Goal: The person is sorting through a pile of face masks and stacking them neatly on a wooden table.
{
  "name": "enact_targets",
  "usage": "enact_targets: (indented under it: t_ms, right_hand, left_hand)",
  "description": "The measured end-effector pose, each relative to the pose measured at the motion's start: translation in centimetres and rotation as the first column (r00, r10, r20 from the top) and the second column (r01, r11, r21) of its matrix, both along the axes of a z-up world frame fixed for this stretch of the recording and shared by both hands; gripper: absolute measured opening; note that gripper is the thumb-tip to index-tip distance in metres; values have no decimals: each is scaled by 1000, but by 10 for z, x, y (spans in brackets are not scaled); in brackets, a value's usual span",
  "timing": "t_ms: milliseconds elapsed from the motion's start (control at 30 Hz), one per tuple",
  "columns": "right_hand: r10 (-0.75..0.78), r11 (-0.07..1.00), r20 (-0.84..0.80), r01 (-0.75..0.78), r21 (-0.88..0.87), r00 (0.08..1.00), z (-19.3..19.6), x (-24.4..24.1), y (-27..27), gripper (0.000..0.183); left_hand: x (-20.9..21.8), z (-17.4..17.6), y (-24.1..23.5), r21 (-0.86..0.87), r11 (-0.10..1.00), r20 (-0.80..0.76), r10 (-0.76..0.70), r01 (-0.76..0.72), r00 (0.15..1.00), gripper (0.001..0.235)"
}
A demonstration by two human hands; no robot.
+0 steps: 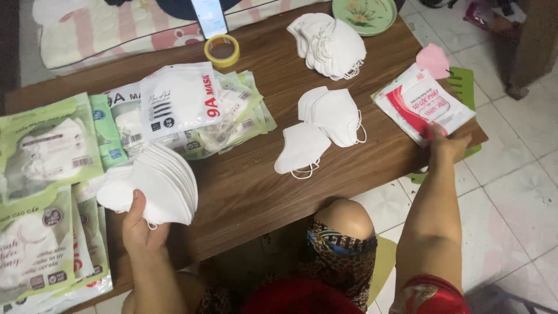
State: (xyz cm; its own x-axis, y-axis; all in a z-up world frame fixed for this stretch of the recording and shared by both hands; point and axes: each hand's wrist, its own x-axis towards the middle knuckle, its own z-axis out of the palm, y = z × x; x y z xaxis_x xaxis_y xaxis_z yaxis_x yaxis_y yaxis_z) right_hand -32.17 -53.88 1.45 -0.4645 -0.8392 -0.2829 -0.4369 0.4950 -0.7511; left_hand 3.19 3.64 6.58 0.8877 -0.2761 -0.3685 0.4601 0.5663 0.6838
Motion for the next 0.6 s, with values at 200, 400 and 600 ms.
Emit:
enact_targets:
  t_ms: [200, 400, 600]
  right_hand:
    - [37, 968, -248, -96, -230, 968, -45, -11, -38, 86]
    - [17, 52, -494, -494, -868, 869, -24, 5, -62, 22]
    - [866, -10, -437, -864, -504, 244, 112, 86, 79, 9]
  left_hand:
    - [7, -2, 20, -103, 991, -15, 90, -91, 996, 60]
    - [19, -17, 54, -359, 926, 83, 158, -118, 984, 65]
    - [19, -23, 72, -446, 870, 19, 243, -209, 970, 66]
